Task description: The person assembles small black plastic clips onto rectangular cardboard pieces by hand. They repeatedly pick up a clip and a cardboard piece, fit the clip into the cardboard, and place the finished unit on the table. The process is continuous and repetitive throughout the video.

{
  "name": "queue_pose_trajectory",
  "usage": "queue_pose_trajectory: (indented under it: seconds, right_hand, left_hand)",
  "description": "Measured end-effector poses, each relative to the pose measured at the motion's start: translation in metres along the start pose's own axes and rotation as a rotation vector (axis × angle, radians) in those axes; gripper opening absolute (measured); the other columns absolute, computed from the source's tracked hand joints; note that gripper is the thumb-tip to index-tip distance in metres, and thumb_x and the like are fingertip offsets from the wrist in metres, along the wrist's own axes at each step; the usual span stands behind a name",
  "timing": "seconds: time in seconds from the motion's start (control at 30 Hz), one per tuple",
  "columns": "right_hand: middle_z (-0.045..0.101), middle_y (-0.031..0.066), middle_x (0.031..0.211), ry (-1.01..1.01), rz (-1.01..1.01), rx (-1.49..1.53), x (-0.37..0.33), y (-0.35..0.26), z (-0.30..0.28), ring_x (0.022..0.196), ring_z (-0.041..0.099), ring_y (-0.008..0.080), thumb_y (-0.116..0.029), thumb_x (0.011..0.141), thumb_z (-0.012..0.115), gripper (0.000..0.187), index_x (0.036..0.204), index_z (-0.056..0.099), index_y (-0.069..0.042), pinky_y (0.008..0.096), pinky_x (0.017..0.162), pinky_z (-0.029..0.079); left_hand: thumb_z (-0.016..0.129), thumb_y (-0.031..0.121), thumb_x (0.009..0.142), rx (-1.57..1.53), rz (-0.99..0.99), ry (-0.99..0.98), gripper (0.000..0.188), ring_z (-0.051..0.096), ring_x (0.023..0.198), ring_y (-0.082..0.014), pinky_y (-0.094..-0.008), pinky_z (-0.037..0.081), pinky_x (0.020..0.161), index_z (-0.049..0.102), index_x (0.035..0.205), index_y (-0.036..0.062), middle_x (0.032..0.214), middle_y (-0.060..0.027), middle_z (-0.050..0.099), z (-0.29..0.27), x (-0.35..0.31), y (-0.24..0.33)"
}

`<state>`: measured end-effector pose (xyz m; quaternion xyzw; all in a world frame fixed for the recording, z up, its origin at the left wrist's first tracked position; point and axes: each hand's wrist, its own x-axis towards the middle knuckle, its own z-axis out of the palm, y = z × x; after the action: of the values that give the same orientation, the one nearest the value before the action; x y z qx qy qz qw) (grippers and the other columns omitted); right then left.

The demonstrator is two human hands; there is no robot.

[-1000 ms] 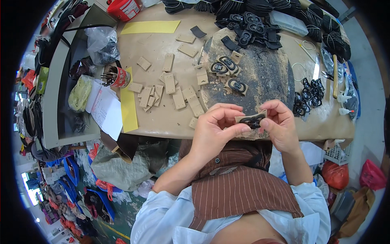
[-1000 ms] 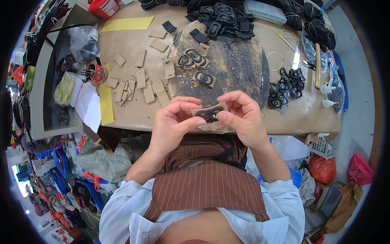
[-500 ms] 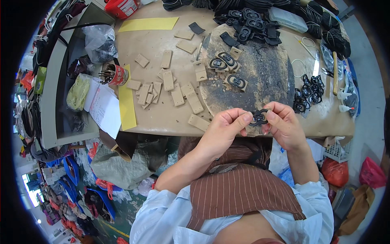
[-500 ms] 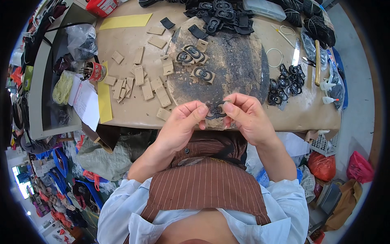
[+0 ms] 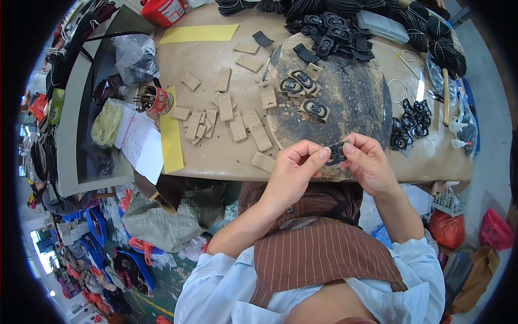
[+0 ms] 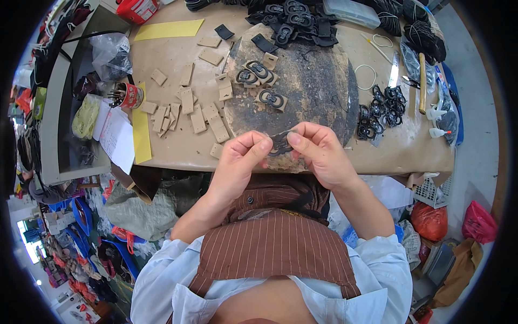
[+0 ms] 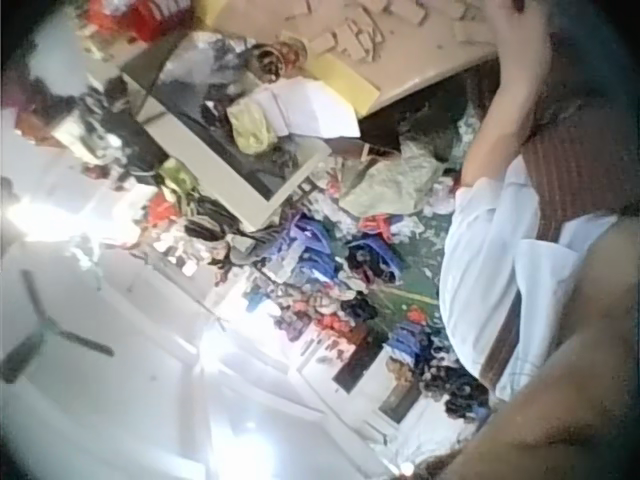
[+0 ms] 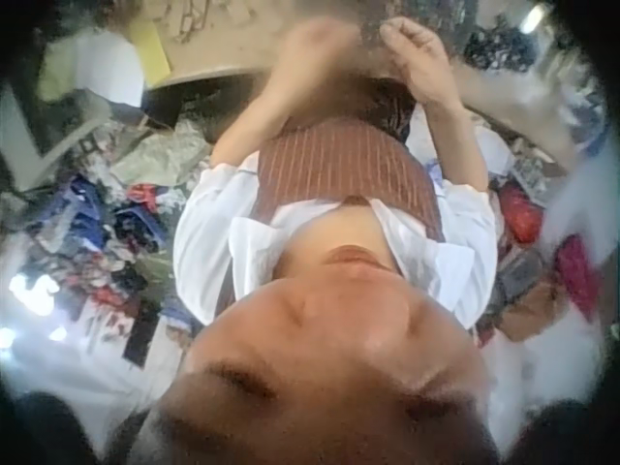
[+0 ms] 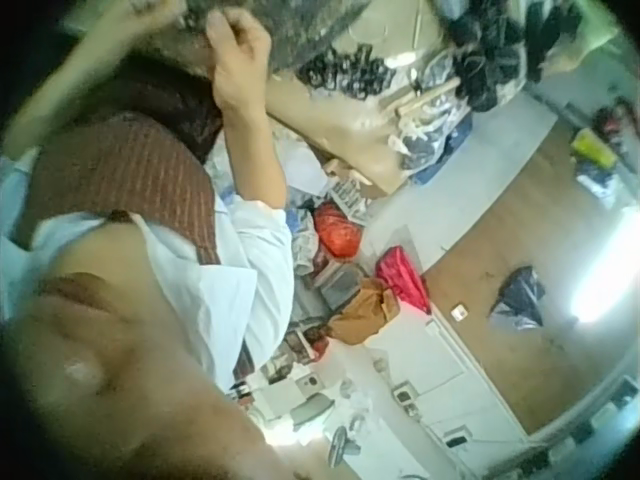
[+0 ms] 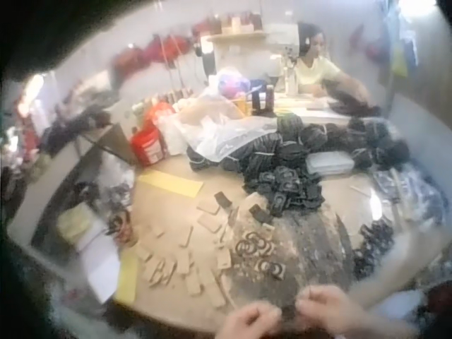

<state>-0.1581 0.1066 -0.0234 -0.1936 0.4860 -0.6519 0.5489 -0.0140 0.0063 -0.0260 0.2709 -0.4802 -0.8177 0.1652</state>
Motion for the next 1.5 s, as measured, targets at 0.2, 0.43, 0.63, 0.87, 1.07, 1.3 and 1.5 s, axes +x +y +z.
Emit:
queue_pose_trajectory:
  seconds: [0.2, 0.43, 0.63, 0.87, 1.07, 1.3, 1.5]
  right_hand:
    - [0.053, -0.0034, 0.075, -0.039, -0.138, -0.191, -0.012, -0.011, 0.004, 0.066, 0.046, 0.0015, -0.012, 0.087, 0.057, 0.011, 0.087, 0.056, -0.001, 0.0157, 0.06, 0.037]
    - [0.055, -0.002, 0.077, 0.033, -0.137, -0.081, -0.004, 0.005, -0.003, 0.07, 0.049, 0.0023, -0.012, 0.087, 0.056, 0.013, 0.094, 0.057, -0.001, 0.0183, 0.063, 0.04]
    - [0.06, 0.005, 0.084, 0.2, -0.564, -0.364, -0.011, -0.014, 0.007, 0.071, 0.055, 0.0108, -0.016, 0.082, 0.064, 0.022, 0.098, 0.06, -0.002, 0.0239, 0.064, 0.044]
    - [0.057, 0.0012, 0.067, -0.009, -1.334, -0.551, -0.05, -0.077, 0.056, 0.054, 0.053, 0.0153, -0.019, 0.082, 0.059, 0.013, 0.082, 0.059, -0.006, 0.0263, 0.055, 0.04]
    - [0.056, -0.0014, 0.068, 0.318, -1.715, -0.364, -0.032, -0.073, 0.075, 0.055, 0.052, 0.0141, -0.026, 0.084, 0.054, 0.011, 0.084, 0.053, -0.015, 0.0288, 0.05, 0.039]
    - [0.055, -0.0035, 0.061, 0.365, -1.705, -0.285, -0.034, -0.064, 0.072, 0.05, 0.052, 0.0114, -0.011, 0.08, 0.057, 0.007, 0.083, 0.05, -0.01, 0.0264, 0.052, 0.037]
    - [0.05, -0.0025, 0.057, 0.352, -1.826, -0.236, -0.025, -0.069, 0.067, 0.049, 0.049, 0.0135, -0.017, 0.082, 0.052, 0.003, 0.08, 0.052, -0.014, 0.0297, 0.048, 0.035]
  left_hand:
    - [0.059, 0.017, 0.086, -0.135, -0.118, -0.118, 0.014, 0.055, 0.074, -0.0076, -0.0216, 0.043, 0.072, 0.06, 0.086, 0.0027, 0.083, -0.0019, 0.062, -0.012, 0.007, -0.003]
    - [0.064, 0.011, 0.082, -0.338, 0.03, 0.032, 0.011, 0.054, 0.077, -0.0065, -0.0201, 0.043, 0.07, 0.057, 0.082, 0.0029, 0.082, -0.0026, 0.061, 0.005, 0.017, -0.004]
    - [0.067, 0.013, 0.078, 0.163, 0.145, 0.025, 0.015, 0.053, 0.066, -0.009, -0.0246, 0.044, 0.059, 0.057, 0.085, 0.0037, 0.08, -0.0034, 0.06, -0.017, 0.08, 0.021]
    - [0.07, 0.023, 0.075, 1.177, 0.583, 0.535, 0.035, 0.051, 0.095, -0.0273, -0.0338, 0.042, 0.079, 0.056, 0.1, 0.0027, 0.11, -0.0161, 0.049, -0.017, 0.09, 0.028]
    - [0.056, 0.036, 0.084, 1.573, 0.46, 0.58, 0.06, 0.026, 0.125, -0.041, -0.0447, 0.023, 0.102, 0.036, 0.129, 0.0017, 0.135, -0.0292, 0.024, -0.042, 0.079, 0.002]
    - [0.057, 0.037, 0.084, 1.407, 0.467, 0.392, 0.07, 0.023, 0.126, -0.0455, -0.0469, 0.021, 0.103, 0.027, 0.133, -0.0028, 0.135, -0.0294, 0.026, -0.033, 0.082, -0.014]
    - [0.06, 0.036, 0.081, 1.532, 0.497, 0.317, 0.075, 0.02, 0.13, -0.0392, -0.051, 0.011, 0.105, 0.024, 0.134, -0.0032, 0.137, -0.0235, 0.029, -0.027, 0.08, -0.015]
